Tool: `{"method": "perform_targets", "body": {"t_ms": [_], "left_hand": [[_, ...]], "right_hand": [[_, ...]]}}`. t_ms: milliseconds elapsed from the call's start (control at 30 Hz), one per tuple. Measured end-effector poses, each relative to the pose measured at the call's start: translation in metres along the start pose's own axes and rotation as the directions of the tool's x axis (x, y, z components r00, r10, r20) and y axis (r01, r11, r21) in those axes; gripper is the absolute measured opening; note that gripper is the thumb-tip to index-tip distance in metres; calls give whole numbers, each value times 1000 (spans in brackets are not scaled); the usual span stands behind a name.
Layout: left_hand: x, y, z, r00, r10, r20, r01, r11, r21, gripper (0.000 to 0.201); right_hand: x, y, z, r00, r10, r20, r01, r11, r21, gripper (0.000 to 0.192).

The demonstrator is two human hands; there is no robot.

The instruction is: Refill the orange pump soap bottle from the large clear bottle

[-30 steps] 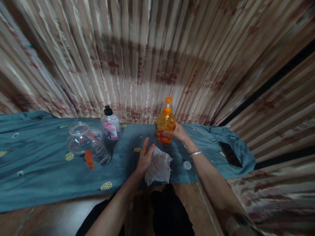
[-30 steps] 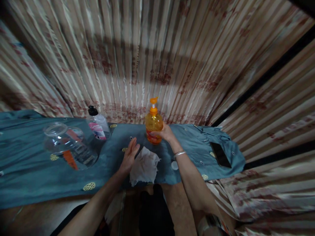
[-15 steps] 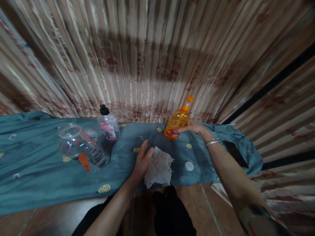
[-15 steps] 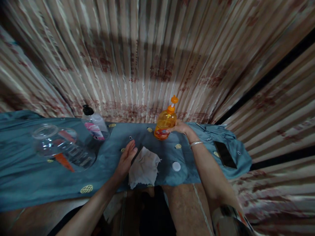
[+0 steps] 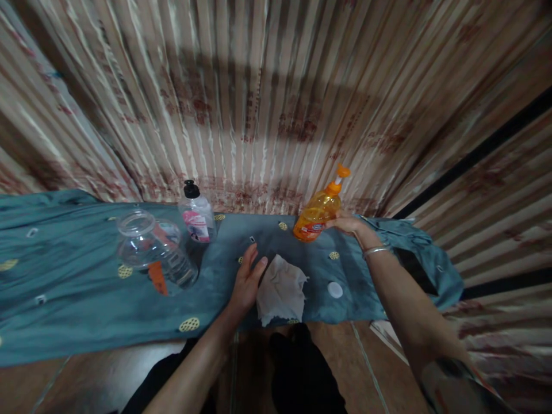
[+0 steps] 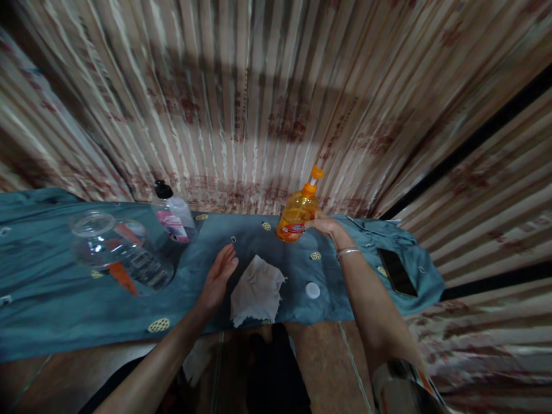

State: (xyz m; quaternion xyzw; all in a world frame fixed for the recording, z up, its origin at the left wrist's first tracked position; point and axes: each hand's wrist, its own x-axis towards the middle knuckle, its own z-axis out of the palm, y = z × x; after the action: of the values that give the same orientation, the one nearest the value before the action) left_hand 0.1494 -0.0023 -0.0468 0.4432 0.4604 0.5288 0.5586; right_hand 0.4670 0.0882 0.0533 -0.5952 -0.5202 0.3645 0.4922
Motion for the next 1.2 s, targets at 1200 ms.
{"method": "perform_targets", "body": {"t_ms": [1200], "left_hand": [[-14, 24, -29, 999, -33, 16, 33, 999, -19, 64]], "right_hand": [[-27, 24, 31, 851, -233, -470, 119, 958, -260, 96]]}}
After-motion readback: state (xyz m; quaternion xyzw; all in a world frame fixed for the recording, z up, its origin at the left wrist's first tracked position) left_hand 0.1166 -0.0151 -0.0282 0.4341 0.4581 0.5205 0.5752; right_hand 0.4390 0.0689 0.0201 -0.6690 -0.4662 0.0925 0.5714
